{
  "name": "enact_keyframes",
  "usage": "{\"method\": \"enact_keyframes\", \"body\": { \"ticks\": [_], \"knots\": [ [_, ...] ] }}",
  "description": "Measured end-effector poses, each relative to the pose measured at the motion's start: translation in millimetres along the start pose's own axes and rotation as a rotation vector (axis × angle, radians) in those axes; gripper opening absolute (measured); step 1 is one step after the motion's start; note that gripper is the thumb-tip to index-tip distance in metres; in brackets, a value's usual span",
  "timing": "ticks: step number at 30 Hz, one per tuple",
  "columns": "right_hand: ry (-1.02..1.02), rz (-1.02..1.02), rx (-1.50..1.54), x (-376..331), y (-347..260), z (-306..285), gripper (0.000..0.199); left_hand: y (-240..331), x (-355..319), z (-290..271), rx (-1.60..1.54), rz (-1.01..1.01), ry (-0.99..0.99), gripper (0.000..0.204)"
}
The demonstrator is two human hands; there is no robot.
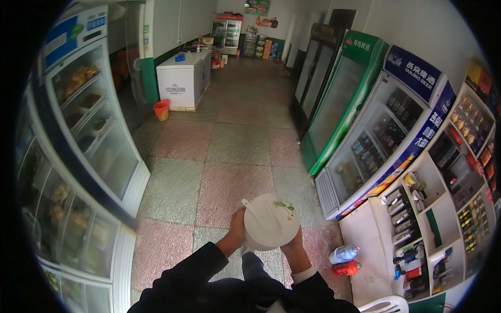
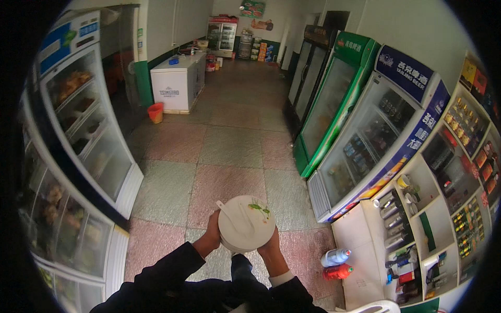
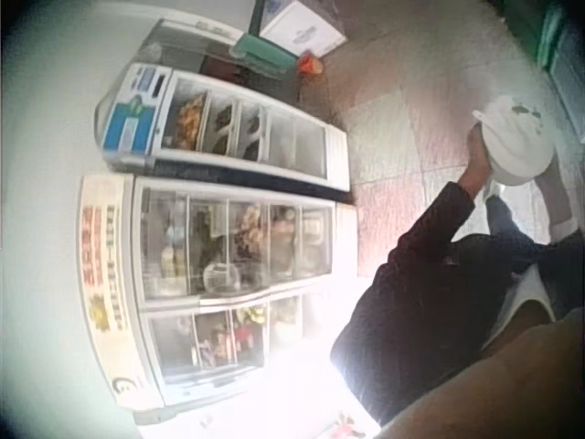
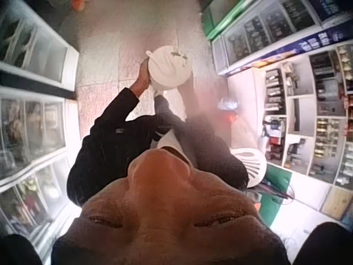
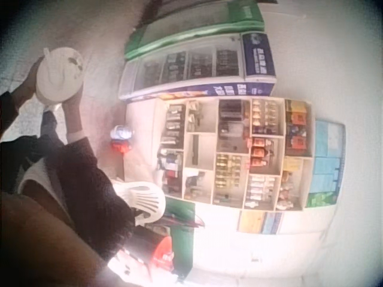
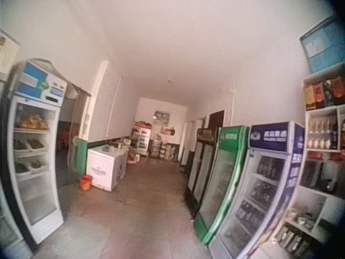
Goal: The person washes metal bowls and white plates in a large basin of soapy water, rinses them, and stacks them. They then carry the stack of plates into a small shop and place them inside a glass-door display cabinet.
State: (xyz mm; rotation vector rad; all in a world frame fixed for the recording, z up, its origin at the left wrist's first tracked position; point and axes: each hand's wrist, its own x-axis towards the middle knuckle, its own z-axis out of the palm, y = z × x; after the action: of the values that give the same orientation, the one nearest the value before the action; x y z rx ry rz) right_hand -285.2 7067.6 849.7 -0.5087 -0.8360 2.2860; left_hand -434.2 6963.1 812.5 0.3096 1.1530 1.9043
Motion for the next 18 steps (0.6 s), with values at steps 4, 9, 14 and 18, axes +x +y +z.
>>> {"method": "enact_keyframes", "body": {
  "ticks": [4, 9, 14, 18],
  "knots": [
    [-0.042, -0.013, 0.053, 184.1, -31.0, -2.8, 0.046, 25.7, 194.6, 11.9, -0.048, 0.011, -0.028, 0.053],
    [0.017, 0.106, -0.045, 396.4, -72.2, 17.4, 0.045, 65.3, 393.4, 16.3, -0.073, -0.060, 0.068, 0.054],
    [-0.056, 0.097, 0.000, 621.5, -88.5, 24.3, 0.045, 100.7, 611.6, 5.4, -0.011, -0.054, 0.180, 0.053],
    [-0.007, 0.125, 0.004, 789.6, -87.7, 25.4, 0.045, 126.3, 777.8, -6.1, -0.092, -0.006, 0.150, 0.047]
  ]
}}
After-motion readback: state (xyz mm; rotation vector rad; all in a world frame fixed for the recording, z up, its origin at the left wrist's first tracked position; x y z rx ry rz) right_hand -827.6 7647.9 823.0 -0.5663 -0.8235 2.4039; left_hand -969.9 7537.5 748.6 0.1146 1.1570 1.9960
